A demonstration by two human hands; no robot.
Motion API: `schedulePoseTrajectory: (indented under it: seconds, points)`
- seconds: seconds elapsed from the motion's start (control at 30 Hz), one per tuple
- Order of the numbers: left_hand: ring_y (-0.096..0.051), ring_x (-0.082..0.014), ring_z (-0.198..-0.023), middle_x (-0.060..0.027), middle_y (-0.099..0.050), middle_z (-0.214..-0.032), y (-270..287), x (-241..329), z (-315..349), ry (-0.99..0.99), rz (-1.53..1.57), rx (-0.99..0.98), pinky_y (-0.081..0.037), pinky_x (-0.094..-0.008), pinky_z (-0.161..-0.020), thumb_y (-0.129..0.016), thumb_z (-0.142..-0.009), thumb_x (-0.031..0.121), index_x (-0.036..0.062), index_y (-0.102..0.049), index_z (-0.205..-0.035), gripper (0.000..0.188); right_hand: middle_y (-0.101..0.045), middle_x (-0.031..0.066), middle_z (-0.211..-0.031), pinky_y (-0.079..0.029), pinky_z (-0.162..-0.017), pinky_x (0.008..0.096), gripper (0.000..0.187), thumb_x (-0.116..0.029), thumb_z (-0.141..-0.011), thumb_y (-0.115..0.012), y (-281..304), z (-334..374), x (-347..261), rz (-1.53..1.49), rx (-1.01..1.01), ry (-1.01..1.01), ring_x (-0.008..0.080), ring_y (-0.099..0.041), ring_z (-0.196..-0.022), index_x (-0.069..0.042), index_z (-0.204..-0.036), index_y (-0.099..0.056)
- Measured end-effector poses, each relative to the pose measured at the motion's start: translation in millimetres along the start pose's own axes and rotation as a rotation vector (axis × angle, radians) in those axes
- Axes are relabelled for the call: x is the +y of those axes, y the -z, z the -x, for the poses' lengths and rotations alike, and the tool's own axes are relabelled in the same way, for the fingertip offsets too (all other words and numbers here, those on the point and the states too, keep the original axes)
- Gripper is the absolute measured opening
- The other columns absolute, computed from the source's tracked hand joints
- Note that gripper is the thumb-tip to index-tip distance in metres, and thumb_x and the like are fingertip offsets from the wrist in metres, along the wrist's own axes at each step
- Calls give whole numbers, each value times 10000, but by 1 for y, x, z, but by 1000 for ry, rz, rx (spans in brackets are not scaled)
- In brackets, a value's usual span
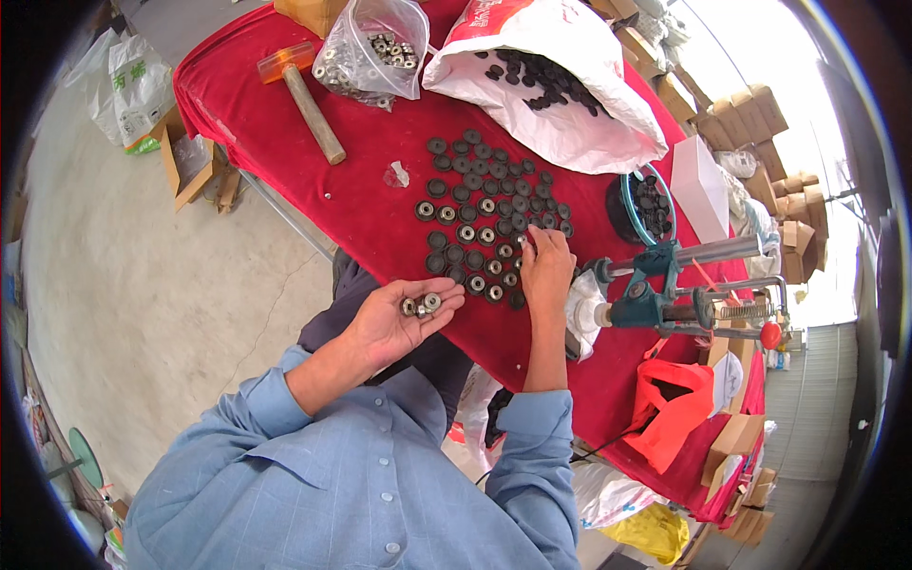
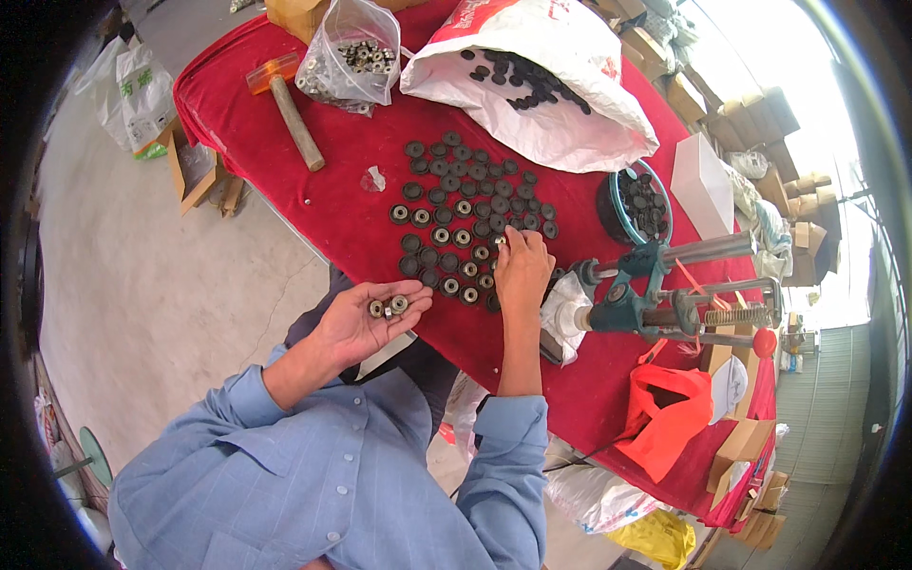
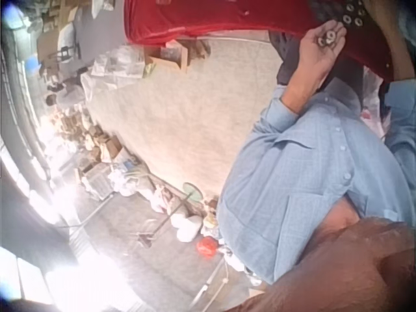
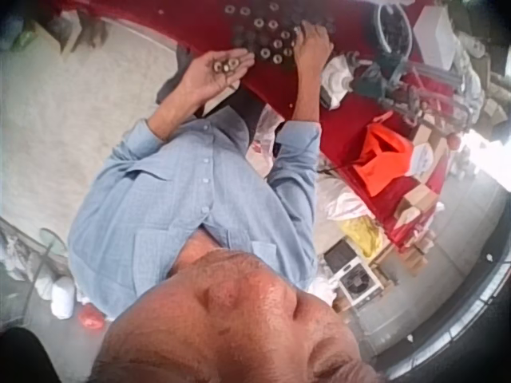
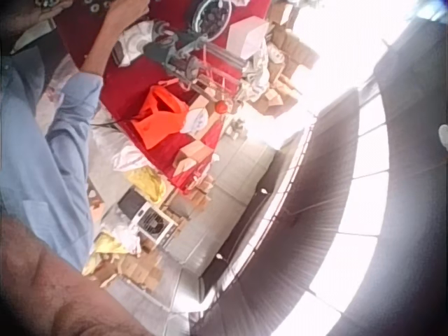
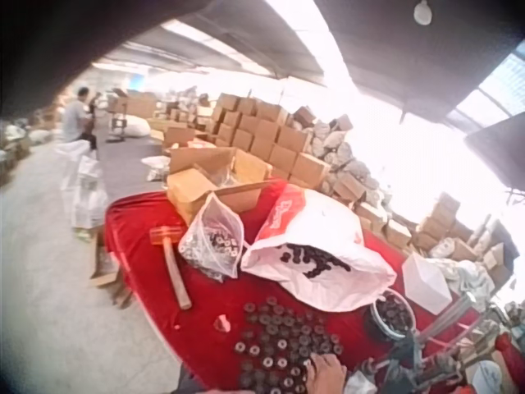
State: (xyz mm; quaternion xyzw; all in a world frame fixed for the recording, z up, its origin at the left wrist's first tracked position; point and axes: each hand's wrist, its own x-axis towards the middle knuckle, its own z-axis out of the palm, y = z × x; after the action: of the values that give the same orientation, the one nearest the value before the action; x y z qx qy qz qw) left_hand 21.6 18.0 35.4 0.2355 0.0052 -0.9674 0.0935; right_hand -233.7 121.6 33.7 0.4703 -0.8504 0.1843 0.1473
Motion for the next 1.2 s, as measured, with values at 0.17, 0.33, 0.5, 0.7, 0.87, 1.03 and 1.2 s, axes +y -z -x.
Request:
schedulePoseTrajectory:
  seconds: [0.17, 0.33, 0.5, 0.7, 0.87, 1.03, 1.2]
  points:
    - [-607, -357, -1310, -281, -569, -1434, -5, 2, -2, -8, -11, 13, -524, -436, -1114, -449, -1055, 122, -149, -512, -1388, 434, -660, 90, -1065, -484, -850, 457, 247, -60, -844, -771, -9, -4, 18, -135, -91, -17, 296, -661, -1007, -75, -1085, -720]
    - [-610, -358, -1306, -282, -571, -1431, 4, 6, -7, -15, 23, 33, -524, -438, -1115, -450, -1054, 120, -152, -517, -1377, 427, -678, 121, -953, -531, -744, 430, 165, 3, -834, -759, -1, -9, 9, -374, -164, -140, 311, -697, -850, -36, -980, -693]
    - [-614, -358, -1301, -278, -580, -1423, 3, 6, -11, -2, 19, 33, -528, -437, -1110, -452, -1052, 119, -150, -519, -1375, 427, -696, 126, -945, -545, -730, 437, 157, -22, -856, -747, -6, -9, 15, -278, 21, -105, 327, -703, -817, -44, -1004, -699]
    - [-624, -356, -1291, -279, -593, -1413, 3, 6, -13, 18, 30, 29, -532, -439, -1103, -458, -1048, 120, -147, -529, -1375, 427, -704, 85, -1000, -514, -793, 432, 143, -77, -868, -744, -13, -4, 8, -81, 20, 42, 303, -694, -903, -67, -1005, -703]
    - [-622, -354, -1295, -280, -598, -1407, 7, 8, -12, 5, 29, 29, -531, -438, -1104, -464, -1045, 123, -146, -540, -1367, 426, -702, 67, -1056, -498, -853, 430, 158, -61, -866, -723, -9, -4, 2, -35, -39, 128, 284, -684, -971, -53, -1021, -698]
    - [-615, -355, -1306, -281, -582, -1426, 8, 6, -14, 15, 37, 19, -529, -439, -1106, -456, -1046, 125, -145, -524, -1384, 438, -695, 81, -1086, -493, -886, 435, 206, -23, -851, -672, -10, 2, 0, 29, -36, 177, 282, -673, -981, -40, -1052, -711]
    - [-602, -356, -1324, -275, -567, -1446, 7, 6, -12, 14, 30, 14, -520, -442, -1116, -443, -1051, 132, -144, -508, -1400, 449, -693, 81, -1106, -493, -897, 431, 253, -1, -807, -671, -13, 10, -4, 98, 7, 220, 279, -662, -982, -41, -1052, -722]
